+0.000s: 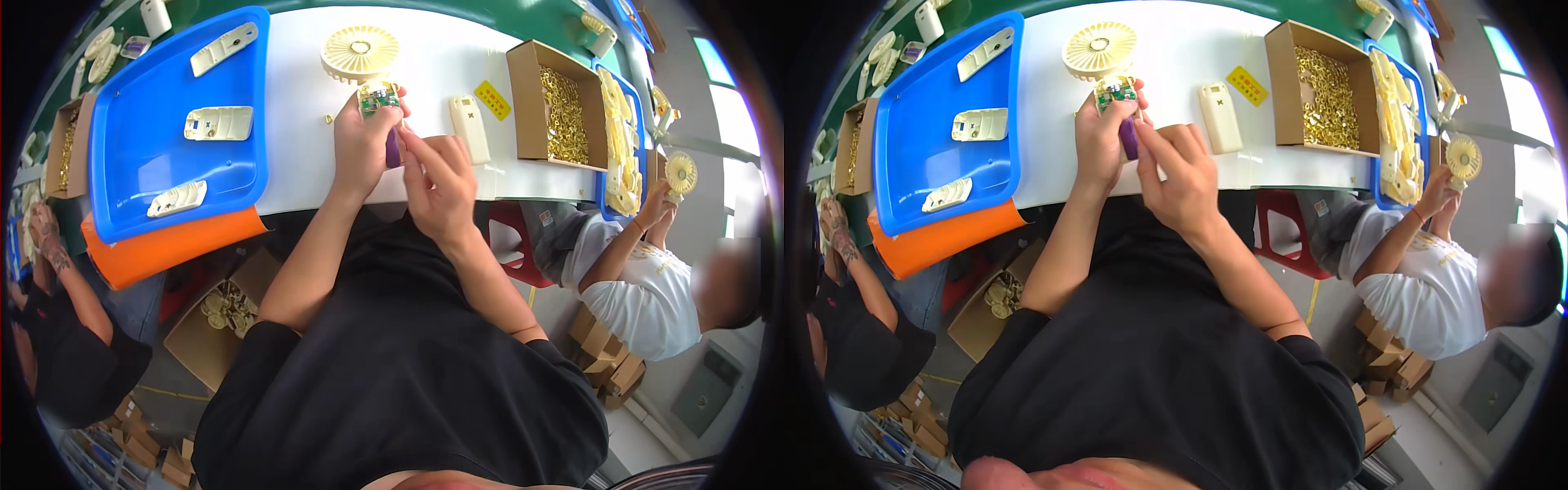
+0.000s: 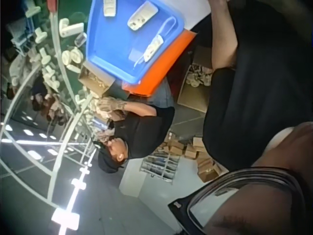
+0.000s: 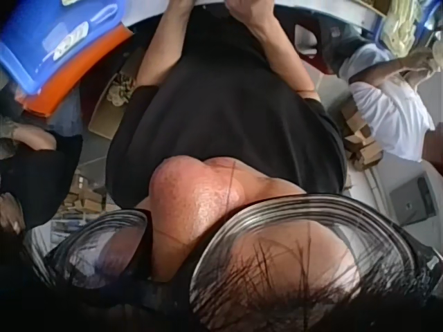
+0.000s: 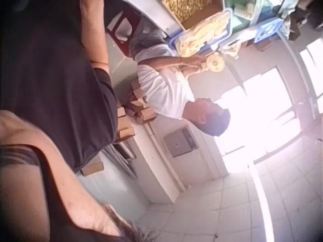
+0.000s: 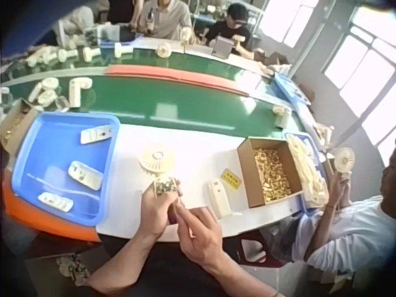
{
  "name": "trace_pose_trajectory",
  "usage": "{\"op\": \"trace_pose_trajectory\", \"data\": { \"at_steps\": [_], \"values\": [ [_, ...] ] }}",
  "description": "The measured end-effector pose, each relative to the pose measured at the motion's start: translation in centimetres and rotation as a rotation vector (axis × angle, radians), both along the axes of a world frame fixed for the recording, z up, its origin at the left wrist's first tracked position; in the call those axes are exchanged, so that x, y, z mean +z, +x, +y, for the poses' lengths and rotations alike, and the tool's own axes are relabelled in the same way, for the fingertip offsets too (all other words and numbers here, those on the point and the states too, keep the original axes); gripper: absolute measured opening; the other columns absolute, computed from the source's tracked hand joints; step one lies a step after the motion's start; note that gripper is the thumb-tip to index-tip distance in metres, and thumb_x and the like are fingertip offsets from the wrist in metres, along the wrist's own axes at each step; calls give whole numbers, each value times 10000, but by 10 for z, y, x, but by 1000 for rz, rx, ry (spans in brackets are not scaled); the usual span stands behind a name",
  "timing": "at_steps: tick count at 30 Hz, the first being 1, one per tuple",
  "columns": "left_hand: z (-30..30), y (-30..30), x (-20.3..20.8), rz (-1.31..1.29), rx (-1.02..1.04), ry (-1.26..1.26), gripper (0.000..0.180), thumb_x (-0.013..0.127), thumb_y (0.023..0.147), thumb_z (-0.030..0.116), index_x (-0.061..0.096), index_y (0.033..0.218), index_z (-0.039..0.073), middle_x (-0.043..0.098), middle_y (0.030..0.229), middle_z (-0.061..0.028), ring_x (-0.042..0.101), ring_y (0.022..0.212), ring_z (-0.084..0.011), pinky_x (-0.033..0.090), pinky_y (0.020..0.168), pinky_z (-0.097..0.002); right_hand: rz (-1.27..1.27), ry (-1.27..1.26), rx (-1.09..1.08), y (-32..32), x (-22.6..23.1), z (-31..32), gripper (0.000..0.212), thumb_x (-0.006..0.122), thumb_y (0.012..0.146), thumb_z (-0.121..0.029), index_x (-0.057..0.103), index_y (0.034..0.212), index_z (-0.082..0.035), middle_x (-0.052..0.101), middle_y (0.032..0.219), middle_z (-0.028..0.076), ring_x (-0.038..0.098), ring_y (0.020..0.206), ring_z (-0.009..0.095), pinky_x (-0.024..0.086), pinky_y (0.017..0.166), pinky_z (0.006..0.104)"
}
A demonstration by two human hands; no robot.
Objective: Manually assembling the housing, motor, circuit board, and fan blades of small portable fans on an assembly line.
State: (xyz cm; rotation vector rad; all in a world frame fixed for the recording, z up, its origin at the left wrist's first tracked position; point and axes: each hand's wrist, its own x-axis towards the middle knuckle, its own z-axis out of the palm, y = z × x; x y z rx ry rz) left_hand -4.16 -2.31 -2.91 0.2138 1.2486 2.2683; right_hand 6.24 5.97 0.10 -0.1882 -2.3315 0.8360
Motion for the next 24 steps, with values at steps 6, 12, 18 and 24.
{"op": "trace_pose_trajectory", "data": {
  "at_steps": [6, 12, 18, 24],
  "values": [
    [-2, 1, 15, 5, -41, -46, 184, 604, 897, 62, 604, 1051, -38, 644, 814, -84, 636, 608, -142, 515, 491, -282, -12, 298, 207, -41, 81, 24, 177, 769, 790, 0, 786, 956, -57, 680, 859, 26, 592, 798, 178, 499, 684, 305],
    [4, -3, 4, 132, -91, -48, 116, 631, 903, 83, 613, 945, -24, 621, 700, -60, 623, 560, -136, 510, 481, -295, -346, 958, 662, -146, 64, 8, 109, 810, 770, -135, 787, 871, -101, 712, 937, 21, 619, 939, 199, 525, 838, 361],
    [-1, 0, 10, 105, -135, -158, 97, 627, 909, 79, 605, 884, -12, 630, 678, -67, 658, 575, -152, 511, 487, -291, -818, 1160, 644, -167, 65, -31, 86, 799, 783, -163, 779, 832, -96, 714, 917, 84, 631, 925, 225, 520, 872, 370],
    [0, 5, 4, 128, -76, -212, 106, 642, 892, 77, 594, 886, -17, 630, 678, -68, 658, 563, -164, 519, 498, -300, -757, 1080, 616, -160, 42, -36, 56, 755, 777, -84, 723, 782, -37, 741, 812, 81, 722, 826, 245, 566, 829, 362]
  ]
}}
